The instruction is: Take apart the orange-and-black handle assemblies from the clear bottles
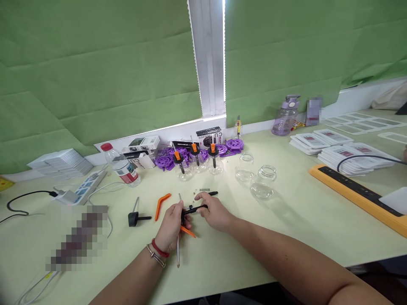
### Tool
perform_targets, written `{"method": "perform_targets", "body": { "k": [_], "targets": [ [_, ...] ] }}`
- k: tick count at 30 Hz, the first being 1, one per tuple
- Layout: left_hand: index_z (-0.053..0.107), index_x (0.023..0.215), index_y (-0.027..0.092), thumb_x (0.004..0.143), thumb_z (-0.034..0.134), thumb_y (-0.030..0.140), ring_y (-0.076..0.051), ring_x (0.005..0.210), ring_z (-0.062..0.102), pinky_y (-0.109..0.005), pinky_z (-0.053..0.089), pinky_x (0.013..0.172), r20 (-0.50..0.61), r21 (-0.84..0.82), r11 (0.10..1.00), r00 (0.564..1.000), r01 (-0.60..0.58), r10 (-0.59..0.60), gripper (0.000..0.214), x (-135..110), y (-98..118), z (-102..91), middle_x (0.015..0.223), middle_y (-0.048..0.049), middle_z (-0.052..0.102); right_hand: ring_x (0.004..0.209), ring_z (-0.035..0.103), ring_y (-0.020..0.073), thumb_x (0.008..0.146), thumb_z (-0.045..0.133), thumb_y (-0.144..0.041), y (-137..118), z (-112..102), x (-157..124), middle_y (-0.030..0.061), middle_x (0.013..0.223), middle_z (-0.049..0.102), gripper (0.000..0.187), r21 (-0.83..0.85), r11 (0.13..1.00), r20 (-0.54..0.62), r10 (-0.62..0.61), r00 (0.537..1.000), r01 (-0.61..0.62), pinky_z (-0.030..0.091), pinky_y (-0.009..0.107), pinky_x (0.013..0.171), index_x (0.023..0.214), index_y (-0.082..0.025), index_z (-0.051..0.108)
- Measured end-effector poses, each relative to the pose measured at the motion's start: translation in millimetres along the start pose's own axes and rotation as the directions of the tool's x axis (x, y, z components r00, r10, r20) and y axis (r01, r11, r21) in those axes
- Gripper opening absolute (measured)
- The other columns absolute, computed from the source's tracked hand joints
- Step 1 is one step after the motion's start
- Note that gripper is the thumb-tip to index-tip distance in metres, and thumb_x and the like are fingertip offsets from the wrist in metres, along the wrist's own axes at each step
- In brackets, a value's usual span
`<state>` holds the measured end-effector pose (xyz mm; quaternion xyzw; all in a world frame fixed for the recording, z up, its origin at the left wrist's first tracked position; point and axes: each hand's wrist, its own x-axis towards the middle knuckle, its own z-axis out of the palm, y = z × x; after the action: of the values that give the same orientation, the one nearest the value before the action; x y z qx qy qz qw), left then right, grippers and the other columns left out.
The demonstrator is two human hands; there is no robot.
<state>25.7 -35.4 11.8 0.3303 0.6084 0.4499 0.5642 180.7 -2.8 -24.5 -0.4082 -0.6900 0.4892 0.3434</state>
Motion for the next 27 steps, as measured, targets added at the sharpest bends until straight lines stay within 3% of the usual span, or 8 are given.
{"method": "perform_targets", "body": {
  "k": [7,11,15,18,22,27],
  "targets": [
    [0.045,0.076,0.018,0.075,0.057,0.055,-0.01,0.035,0.051,-0.02,0.036,0.037,0.042,-0.086,0.995,0.998,0.042,-0.038,0.039,1.3,1.5,-9.4,0.049,0.0034,0.054,0.059,0.046,0.0117,0.08,0.047,-0.018,-9.1,-6.1,1.1,-0.0024,0.064,0.053,0.01,-0.038,0.997,0.056,0.074,0.996,-0.072,0.036,0.025,0.057,0.087,-0.019,0.054],
    [0.047,0.076,0.018,0.072,0.064,0.049,-0.01,0.036,0.051,-0.02,0.038,0.039,0.114,-0.103,0.993,0.993,0.056,-0.044,0.036,2.7,1.7,-19.9,0.054,0.0014,0.058,0.057,0.045,0.0115,0.081,0.048,-0.024,-13.3,-14.5,-0.8,-0.0018,0.065,0.057,0.01,-0.082,0.993,0.096,0.093,0.991,-0.085,0.036,0.024,0.056,0.084,-0.019,0.057],
    [0.044,0.071,0.018,0.069,0.067,0.044,-0.009,0.037,0.051,-0.021,0.039,0.04,0.087,-0.065,0.998,0.996,0.006,0.0,0.034,2.4,3.1,-25.1,0.055,0.003,0.055,0.058,0.048,0.0129,0.082,0.048,-0.029,-9.5,-28.6,-5.3,-0.0008,0.067,0.06,0.014,-0.23,0.966,-0.007,0.117,0.993,-0.115,0.037,0.025,0.056,0.083,-0.02,0.059],
    [0.045,0.072,0.019,0.07,0.066,0.044,-0.01,0.041,0.052,-0.022,0.04,0.043,0.035,0.036,0.997,0.997,-0.072,0.071,0.033,2.7,2.7,-26.3,0.056,0.0045,0.052,0.064,0.053,0.0155,0.081,0.05,-0.033,-5.8,-40.3,-8.1,0.0011,0.072,0.063,0.018,-0.359,0.922,-0.104,0.116,0.988,-0.146,0.038,0.027,0.059,0.081,-0.021,0.063],
    [0.048,0.075,0.019,0.07,0.065,0.046,-0.013,0.052,0.055,-0.023,0.04,0.047,-0.014,0.225,0.959,0.984,-0.172,0.179,0.033,5.6,-2.6,-27.2,0.059,0.0043,0.05,0.072,0.058,0.0179,0.081,0.05,-0.038,-8.6,-46.0,-8.5,0.0024,0.078,0.067,0.023,-0.378,0.914,-0.125,0.105,0.987,-0.145,0.041,0.028,0.063,0.081,-0.022,0.067],
    [0.053,0.078,0.019,0.071,0.062,0.049,-0.015,0.059,0.052,-0.027,0.041,0.055,-0.017,0.481,0.824,0.936,-0.3,0.351,0.032,7.5,-6.2,-29.0,0.065,0.0018,0.052,0.07,0.059,0.0181,0.082,0.049,-0.041,-13.4,-44.1,-6.5,0.0029,0.077,0.068,0.028,-0.399,0.903,-0.163,0.1,0.982,-0.158,0.041,0.028,0.062,0.08,-0.022,0.069]
  ]
}}
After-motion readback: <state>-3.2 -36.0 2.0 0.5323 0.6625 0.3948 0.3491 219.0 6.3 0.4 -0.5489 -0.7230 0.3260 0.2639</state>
